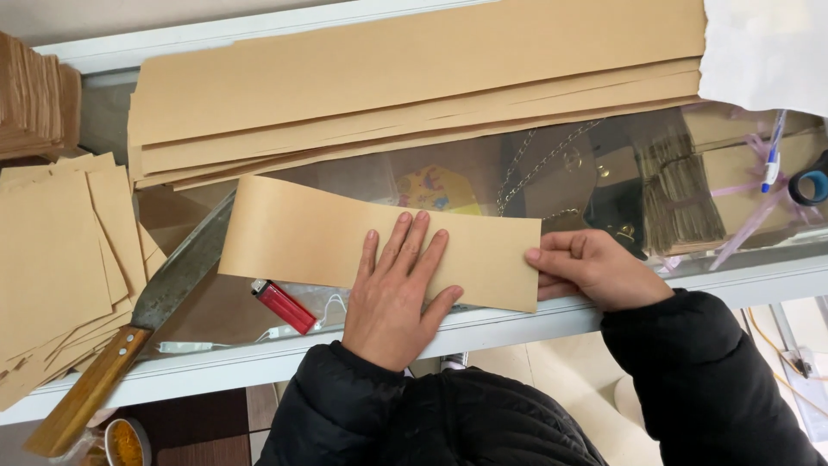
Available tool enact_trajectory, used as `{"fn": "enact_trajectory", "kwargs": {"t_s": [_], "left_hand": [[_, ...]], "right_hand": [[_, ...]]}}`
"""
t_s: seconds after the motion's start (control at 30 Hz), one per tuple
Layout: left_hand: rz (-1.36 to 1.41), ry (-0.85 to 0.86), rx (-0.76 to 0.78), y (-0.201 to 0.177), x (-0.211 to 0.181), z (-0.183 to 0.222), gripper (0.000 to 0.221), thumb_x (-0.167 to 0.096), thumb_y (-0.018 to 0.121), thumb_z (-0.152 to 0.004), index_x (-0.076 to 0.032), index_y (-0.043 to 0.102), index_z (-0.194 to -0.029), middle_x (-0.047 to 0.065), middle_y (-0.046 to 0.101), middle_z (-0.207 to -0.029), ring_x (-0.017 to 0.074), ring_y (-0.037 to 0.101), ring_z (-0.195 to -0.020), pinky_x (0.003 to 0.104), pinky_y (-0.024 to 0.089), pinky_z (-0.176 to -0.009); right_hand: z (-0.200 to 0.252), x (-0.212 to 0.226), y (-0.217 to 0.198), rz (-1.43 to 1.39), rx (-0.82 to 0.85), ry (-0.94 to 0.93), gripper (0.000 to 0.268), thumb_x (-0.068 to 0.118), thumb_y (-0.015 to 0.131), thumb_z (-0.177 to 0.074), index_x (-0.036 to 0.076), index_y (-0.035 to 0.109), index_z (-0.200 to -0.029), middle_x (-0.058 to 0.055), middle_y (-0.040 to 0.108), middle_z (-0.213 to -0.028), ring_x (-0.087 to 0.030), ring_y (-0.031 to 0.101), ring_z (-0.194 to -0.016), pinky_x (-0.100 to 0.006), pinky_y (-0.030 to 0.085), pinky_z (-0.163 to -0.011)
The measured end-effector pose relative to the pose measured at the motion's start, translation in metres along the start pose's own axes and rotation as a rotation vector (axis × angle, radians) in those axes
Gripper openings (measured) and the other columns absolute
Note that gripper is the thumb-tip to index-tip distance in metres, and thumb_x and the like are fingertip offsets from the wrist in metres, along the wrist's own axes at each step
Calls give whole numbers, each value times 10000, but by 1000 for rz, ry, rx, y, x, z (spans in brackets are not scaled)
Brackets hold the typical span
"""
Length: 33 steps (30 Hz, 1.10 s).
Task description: Folding long strips of brown paper and cutting them into smaller sections using a knife to prepare paper bags.
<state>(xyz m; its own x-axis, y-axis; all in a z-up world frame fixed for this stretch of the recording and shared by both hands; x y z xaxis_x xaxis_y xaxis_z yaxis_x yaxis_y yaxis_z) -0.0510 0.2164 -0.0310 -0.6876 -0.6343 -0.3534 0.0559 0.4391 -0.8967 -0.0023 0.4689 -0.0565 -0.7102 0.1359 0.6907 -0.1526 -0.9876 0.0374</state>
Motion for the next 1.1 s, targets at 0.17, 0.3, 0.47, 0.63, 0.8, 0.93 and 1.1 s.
{"fn": "enact_trajectory", "kwargs": {"t_s": [0.17, 0.3, 0.47, 0.63, 0.8, 0.93, 1.1], "left_hand": [[-47, -44, -16, 1, -1, 0, 685, -546, 620, -1114, -124, 575, -1652, 141, 455, -1811, 338, 360, -1702, 616, 271, -1349], [-68, -95, 2, 3, 1, -2, 695, -571, 606, -1108, -137, 576, -1650, 151, 459, -1805, 345, 365, -1693, 612, 280, -1326], [-38, -93, -23, 1, 3, 1, 694, -564, 630, -1104, -146, 582, -1656, 137, 450, -1815, 361, 368, -1695, 605, 281, -1337], [-3, -83, -43, -4, 3, 0, 682, -565, 627, -1110, -148, 597, -1649, 133, 466, -1807, 359, 381, -1692, 597, 278, -1342], [11, -74, -46, -6, 3, 0, 682, -563, 640, -1103, -144, 612, -1639, 144, 471, -1802, 370, 392, -1686, 607, 284, -1339], [12, -71, -57, -7, 3, 0, 669, -554, 666, -1092, -142, 632, -1617, 149, 490, -1789, 377, 411, -1674, 610, 300, -1326], [9, -61, -71, -8, 1, 0, 652, -549, 688, -1078, -141, 656, -1585, 154, 525, -1763, 389, 434, -1656, 620, 323, -1304]], "right_hand": [[-16, 5, -9, 170, -81, -63, 207, 135, 828, -1058, -24, 779, -935, -169, 822, -902, -245, 774, -811, -380, 711, -816], [-31, 12, -17, 266, -64, -114, 363, 214, 872, -1042, 38, 681, -789, -81, 653, -713, -206, 713, -655, -333, 698, -750], [-25, 13, -10, 228, -25, -76, 318, 192, 825, -1064, 5, 717, -831, -124, 769, -828, -200, 757, -783, -374, 729, -875], [-26, 12, -14, 230, -37, -64, 302, 191, 849, -1051, 23, 721, -835, -86, 709, -793, -177, 727, -766, -366, 725, -886], [-26, 13, -13, 241, -30, -64, 335, 198, 854, -1047, 39, 693, -801, -62, 643, -761, -155, 684, -735, -359, 735, -906], [-26, 13, -14, 245, -25, -66, 327, 201, 854, -1046, 38, 704, -807, -70, 674, -757, -161, 703, -736, -364, 736, -900], [-25, 13, -14, 229, -14, -62, 304, 188, 846, -1053, 30, 710, -831, -73, 656, -758, -156, 680, -732, -365, 734, -899]]}}
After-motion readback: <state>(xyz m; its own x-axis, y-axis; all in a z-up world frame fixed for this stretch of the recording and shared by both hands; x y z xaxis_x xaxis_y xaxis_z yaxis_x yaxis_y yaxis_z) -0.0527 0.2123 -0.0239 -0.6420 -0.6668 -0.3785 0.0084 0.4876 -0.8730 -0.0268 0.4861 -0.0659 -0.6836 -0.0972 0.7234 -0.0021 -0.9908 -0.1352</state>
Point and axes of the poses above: each hand's wrist, its own z-axis away from the middle knuckle, its own y-axis out of the palm, x = y × z, the point moved 7 cm from there along -z, towards the middle knuckle
